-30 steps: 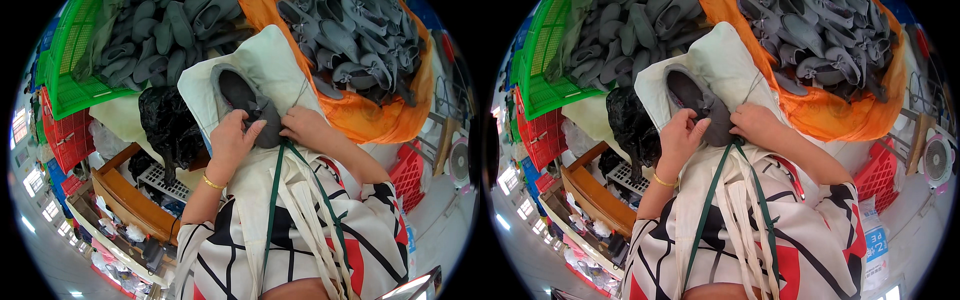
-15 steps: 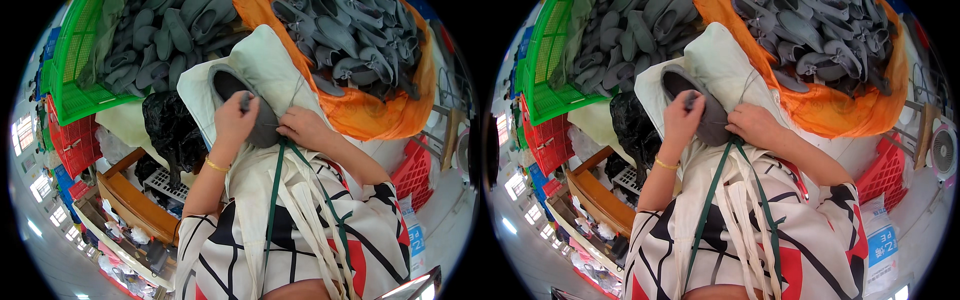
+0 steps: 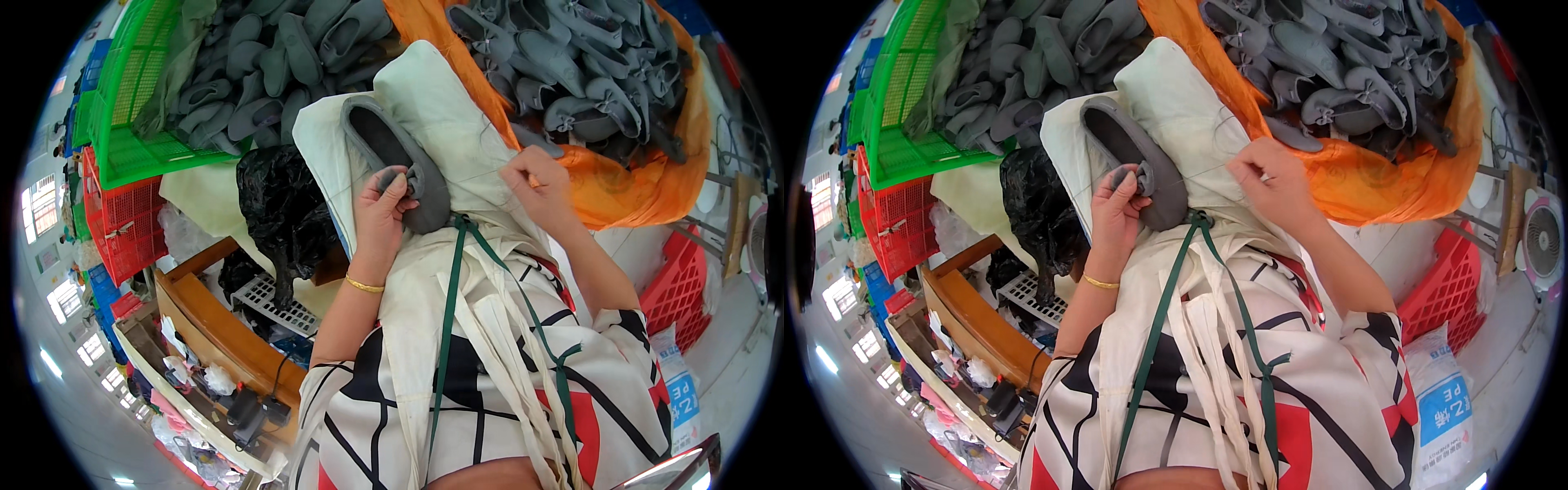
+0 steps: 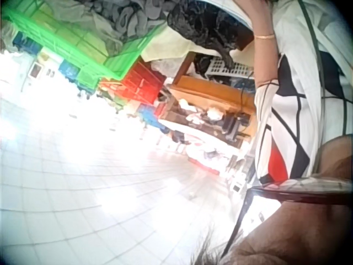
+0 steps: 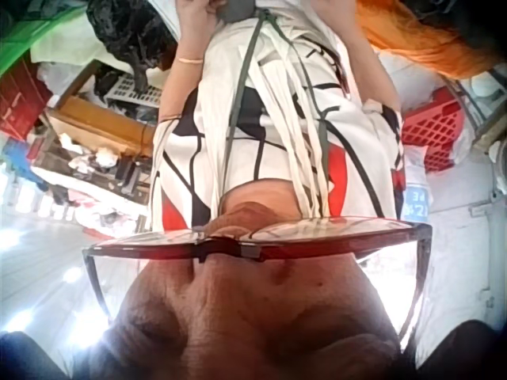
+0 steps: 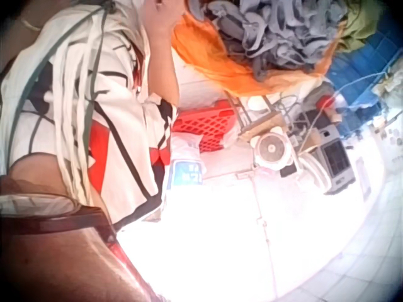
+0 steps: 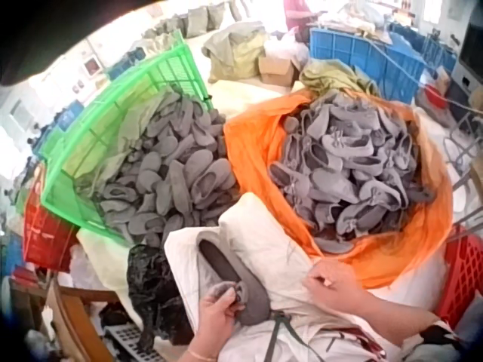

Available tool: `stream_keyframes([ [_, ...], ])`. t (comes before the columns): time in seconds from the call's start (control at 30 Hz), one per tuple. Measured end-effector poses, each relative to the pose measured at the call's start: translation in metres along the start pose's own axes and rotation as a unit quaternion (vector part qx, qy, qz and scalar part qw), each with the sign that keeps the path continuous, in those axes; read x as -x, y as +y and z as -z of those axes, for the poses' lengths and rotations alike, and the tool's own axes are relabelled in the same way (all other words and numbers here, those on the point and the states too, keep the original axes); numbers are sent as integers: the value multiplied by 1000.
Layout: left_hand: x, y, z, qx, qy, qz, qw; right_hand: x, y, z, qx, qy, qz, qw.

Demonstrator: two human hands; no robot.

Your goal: The person is sewing the upper fabric of grey slippers using a needle and thread. They work on one slipper at a time, pulling the thread through the material to secure the edges. The person handles the slippers and the sewing tools directly with their hands.

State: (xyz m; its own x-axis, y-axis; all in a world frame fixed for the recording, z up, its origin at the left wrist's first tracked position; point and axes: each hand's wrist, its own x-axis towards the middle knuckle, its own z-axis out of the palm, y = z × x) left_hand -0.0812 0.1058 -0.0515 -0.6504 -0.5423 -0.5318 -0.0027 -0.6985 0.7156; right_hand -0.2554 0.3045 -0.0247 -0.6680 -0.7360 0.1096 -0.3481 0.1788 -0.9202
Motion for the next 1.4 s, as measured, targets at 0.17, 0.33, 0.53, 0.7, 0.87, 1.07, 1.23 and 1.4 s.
stream_keyframes([
  [0.17,11,-2,4,-155,-18,-89,984,15,0,13,23,38,-17,999],
  [0.33,20,6,14,-479,-51,-273,833,20,5,14,27,53,-18,998],
  [0.53,24,16,12,-594,-46,-315,739,21,3,15,60,-2,-74,995],
  [0.7,19,17,18,-445,-11,-86,891,20,22,18,158,-75,-52,983],
  [0.87,15,21,22,-215,-29,75,973,7,-2,-1,84,-24,-121,989],
  [1.07,11,15,28,-72,-39,117,990,-8,-27,-47,-132,-148,-175,964],
  [1.23,10,12,29,-24,-46,145,988,-22,-24,-85,-99,-207,-58,972],
  [1.4,9,12,33,12,-42,168,985,-39,-16,-86,-43,-150,-110,982],
])
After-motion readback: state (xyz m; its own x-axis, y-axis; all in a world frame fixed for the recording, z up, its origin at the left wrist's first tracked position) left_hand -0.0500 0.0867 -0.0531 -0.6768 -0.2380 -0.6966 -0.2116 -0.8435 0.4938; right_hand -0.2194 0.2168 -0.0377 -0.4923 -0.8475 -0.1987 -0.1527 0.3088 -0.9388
